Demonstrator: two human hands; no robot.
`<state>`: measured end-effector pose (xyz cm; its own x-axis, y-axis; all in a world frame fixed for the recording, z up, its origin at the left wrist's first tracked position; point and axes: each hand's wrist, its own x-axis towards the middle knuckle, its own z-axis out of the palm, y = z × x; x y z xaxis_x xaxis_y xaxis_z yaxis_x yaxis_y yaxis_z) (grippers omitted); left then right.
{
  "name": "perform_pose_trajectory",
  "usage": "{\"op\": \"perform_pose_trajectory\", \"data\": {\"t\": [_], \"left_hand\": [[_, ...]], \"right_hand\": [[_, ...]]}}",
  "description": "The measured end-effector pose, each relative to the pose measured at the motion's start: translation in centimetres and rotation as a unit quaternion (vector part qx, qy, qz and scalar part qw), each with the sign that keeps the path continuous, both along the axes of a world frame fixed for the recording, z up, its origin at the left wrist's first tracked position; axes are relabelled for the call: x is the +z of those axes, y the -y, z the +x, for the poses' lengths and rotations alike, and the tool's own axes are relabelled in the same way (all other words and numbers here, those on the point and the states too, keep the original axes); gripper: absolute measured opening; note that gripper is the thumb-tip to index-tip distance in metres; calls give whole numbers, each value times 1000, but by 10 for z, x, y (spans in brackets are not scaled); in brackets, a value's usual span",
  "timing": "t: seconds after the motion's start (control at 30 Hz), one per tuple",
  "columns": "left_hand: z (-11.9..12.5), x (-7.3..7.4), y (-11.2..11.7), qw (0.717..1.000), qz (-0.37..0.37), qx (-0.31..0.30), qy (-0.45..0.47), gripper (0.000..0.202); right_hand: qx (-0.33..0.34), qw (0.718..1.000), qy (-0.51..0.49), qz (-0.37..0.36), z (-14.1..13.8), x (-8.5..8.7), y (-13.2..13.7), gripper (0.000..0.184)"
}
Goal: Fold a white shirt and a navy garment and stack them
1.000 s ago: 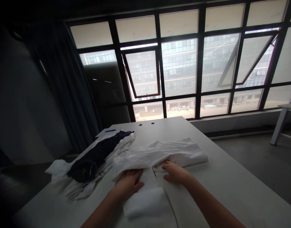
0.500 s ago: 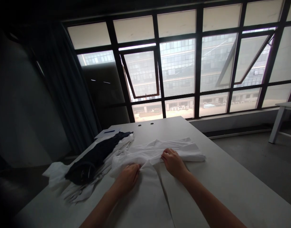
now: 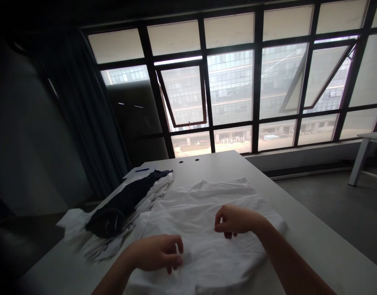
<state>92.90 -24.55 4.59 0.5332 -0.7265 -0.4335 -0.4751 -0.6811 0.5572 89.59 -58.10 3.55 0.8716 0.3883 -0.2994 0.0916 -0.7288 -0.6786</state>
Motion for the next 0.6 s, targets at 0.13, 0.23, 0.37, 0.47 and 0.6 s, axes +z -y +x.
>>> {"op": "perform_pose_trajectory", "data": {"t": [0.13,0.23,0.37,0.47,0.6], "left_hand": [[12,-45,9,979,-28,23,200,66],[26,-83,13,981,48,31,185,107],[53,-112,9,976,71,51,199,107],[73,-118,0,970,42,57,234,97],[89,-123,-14,963,14,45,266,93]], "right_hand": [[-61,978,164,-115,19,-40,-7,40],[-50,975,143,-161,29,-74,-14,57],[-73,970,193,-128,44,-110,-19,61],[-118,961,239,-75,60,-121,-6,53],[-260,925,269,-65,74,-112,43,36]]}}
